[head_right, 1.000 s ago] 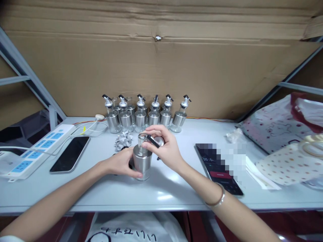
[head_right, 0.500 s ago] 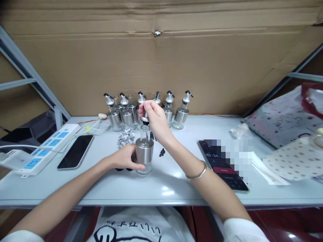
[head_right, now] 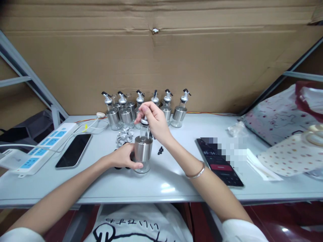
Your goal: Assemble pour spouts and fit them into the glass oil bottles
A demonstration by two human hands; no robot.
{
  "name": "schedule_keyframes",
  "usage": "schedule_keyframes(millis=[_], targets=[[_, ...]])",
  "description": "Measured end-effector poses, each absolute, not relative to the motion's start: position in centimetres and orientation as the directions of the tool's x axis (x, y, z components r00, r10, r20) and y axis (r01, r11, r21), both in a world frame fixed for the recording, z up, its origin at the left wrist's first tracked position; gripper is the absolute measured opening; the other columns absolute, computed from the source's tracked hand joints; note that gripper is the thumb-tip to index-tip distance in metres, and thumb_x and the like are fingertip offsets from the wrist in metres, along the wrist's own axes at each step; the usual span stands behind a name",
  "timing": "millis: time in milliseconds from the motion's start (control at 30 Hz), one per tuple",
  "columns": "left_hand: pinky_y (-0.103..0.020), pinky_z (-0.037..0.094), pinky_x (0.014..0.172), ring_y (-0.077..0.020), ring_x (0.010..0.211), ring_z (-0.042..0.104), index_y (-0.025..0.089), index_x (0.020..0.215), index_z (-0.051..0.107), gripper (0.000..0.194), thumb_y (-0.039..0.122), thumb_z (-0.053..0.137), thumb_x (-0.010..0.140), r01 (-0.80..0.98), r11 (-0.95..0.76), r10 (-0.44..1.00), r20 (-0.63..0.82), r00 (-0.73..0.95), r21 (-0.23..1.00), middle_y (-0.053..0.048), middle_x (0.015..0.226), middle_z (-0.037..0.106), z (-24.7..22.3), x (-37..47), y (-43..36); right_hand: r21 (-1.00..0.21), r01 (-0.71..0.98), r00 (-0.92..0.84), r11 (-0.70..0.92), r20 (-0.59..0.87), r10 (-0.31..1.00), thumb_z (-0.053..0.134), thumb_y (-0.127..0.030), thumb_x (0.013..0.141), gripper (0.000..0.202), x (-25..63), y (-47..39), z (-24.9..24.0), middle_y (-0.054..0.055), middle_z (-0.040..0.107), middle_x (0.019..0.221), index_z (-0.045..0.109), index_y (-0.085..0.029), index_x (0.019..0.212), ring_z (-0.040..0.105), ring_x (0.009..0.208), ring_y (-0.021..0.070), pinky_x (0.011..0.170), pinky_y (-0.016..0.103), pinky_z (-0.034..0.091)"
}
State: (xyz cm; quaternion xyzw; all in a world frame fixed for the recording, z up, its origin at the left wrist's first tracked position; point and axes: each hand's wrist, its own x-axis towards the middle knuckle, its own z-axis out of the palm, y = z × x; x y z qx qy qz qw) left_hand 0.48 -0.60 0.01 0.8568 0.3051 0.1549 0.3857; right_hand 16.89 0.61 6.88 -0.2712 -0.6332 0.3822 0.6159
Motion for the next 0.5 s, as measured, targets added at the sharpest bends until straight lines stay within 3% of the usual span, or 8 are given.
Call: schedule_keyframes(millis=[500], targets=[[-0.023,0.028,0.053,-0.0098,0.057,0.037,0.018,0.065,0.043,0.035,0.041,0.07,0.064,0.394,-0.515,0.63,0.025,0.776,0.762,0.005,0.063,0.042,0.2,0.5,-0.7,-0.845,-0.241,-0.093,0.477,0.51,0.855,0.056,-0.048,0.087,0.027,15.8,0.5,6.0,-0.007,0.059,0.054,0.052,-0.021,0.082,0.061,0.051,0.0102,0.062,0.027,0.05]])
